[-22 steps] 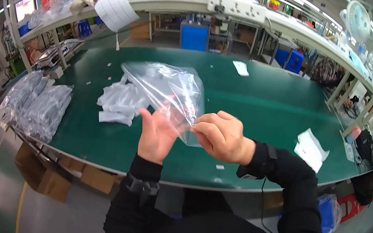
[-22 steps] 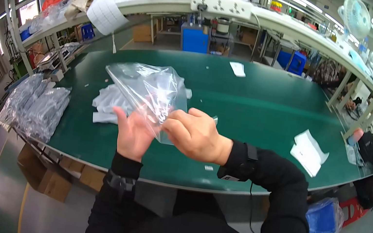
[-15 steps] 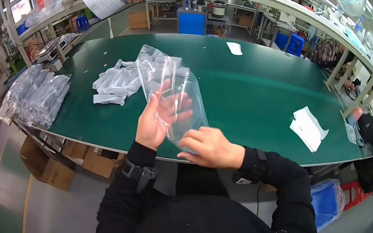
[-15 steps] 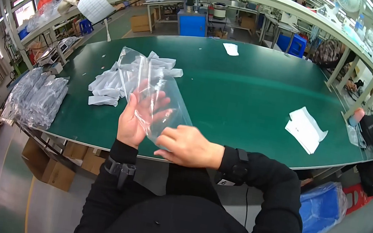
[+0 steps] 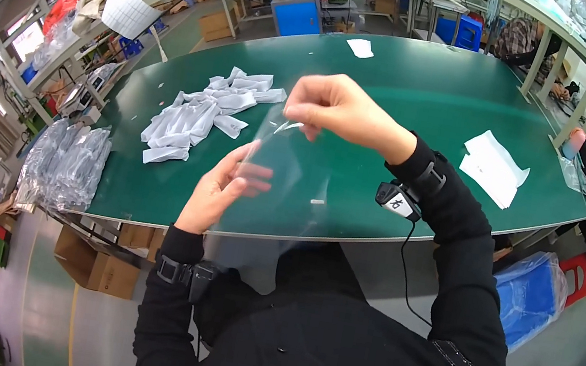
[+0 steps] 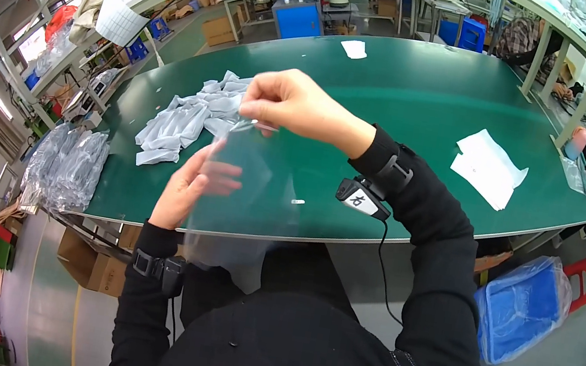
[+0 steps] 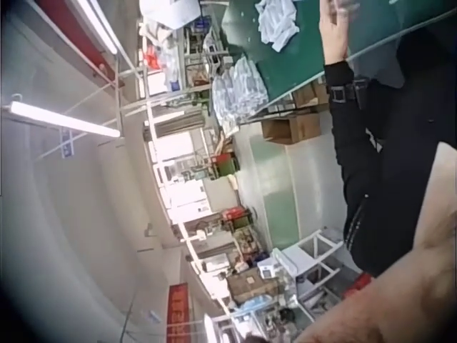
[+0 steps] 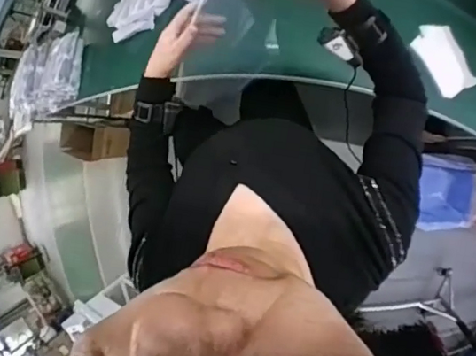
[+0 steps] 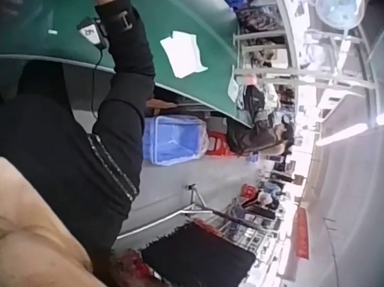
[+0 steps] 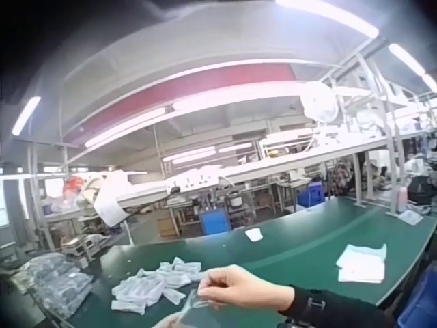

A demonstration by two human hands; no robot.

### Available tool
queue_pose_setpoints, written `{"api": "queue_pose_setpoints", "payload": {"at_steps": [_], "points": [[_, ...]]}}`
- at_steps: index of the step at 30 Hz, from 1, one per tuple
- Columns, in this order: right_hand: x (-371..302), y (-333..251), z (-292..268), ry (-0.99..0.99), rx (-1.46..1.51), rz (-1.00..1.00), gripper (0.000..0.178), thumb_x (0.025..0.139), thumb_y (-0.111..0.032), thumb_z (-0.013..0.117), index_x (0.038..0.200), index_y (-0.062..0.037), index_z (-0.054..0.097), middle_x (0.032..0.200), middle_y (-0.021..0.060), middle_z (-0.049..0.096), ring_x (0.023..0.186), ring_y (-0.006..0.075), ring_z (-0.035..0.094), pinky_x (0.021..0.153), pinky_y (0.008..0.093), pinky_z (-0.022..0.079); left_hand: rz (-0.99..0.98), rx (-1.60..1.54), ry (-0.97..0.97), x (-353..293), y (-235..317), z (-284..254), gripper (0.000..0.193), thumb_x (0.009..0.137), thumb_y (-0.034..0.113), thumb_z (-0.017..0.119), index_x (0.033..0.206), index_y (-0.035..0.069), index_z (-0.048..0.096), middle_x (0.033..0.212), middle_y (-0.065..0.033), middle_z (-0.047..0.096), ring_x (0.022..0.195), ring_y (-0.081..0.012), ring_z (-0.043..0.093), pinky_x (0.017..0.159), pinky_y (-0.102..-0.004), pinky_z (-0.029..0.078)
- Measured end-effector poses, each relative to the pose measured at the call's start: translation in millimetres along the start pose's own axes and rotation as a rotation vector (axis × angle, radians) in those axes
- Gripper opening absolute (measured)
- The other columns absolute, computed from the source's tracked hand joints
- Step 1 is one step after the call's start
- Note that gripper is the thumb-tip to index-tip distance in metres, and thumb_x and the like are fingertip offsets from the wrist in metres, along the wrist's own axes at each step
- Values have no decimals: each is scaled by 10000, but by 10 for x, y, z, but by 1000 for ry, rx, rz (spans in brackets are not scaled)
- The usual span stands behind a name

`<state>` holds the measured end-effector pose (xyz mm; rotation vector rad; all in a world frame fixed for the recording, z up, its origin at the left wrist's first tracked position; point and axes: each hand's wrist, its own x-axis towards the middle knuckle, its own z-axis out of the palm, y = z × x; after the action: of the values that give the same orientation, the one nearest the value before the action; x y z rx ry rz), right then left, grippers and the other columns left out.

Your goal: The person gathers white foam pouches by hand, stacks them together, and slides the bundle into a clear plastic bag. After pressing the air out and folding the top over, they place the bag aside and repeat the process.

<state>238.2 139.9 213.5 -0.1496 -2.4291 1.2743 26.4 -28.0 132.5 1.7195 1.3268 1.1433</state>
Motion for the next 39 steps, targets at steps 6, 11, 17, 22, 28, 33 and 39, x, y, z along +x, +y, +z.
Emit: {"api": "queue_pose_setpoints", "payload": {"at_steps": [6,11,17,22,28,33,39], "points": [[158,271,134,186,620,-224,205,982,-202,535,929,-4,539,973,147,687,868,183,672,720,263,517,-332,-980,-275,-159,-675,403,829,856,382,708,1489,84,262,1044,-119,649,824,-159,624,768,-244,494],[10,432,-165,-82,537,33,265,961,-249,572,1010,10,550,998,177,683,966,223,668,779,283,530,-236,-634,80,-104,-807,-93,891,776,235,781,1493,104,268,982,-44,597,813,-114,590,729,-220,478],[137,652,-82,-185,618,141,336,927,-279,621,1056,31,608,954,147,691,872,194,671,734,267,523,-147,-283,61,149,-308,-615,919,731,36,768,1499,120,270,914,-19,578,798,-76,563,673,-210,471],[292,779,6,-124,504,226,278,893,-270,679,914,4,641,830,70,665,742,115,623,643,223,479,-240,-110,-69,346,-298,-938,901,724,-26,752,1490,123,301,898,-15,555,806,-81,563,679,-220,480],[315,1244,169,104,435,308,311,869,-240,722,687,-75,531,683,-11,578,624,55,550,552,191,408,-154,67,-54,644,-603,-1123,788,714,6,781,1414,109,434,866,-4,557,758,-86,563,635,-239,470],[446,1500,427,441,291,388,393,876,-230,715,633,-111,430,636,-40,526,565,46,499,522,201,391,-44,461,334,825,-684,-598,461,776,142,780,1157,52,537,821,-25,589,664,-87,568,559,-255,467],[589,1340,785,346,673,394,296,911,-190,666,684,-77,514,648,-20,539,557,54,478,528,219,412,-166,-488,277,915,-885,179,167,920,148,643,945,32,524,738,-54,600,566,-98,602,443,-221,457]]}}
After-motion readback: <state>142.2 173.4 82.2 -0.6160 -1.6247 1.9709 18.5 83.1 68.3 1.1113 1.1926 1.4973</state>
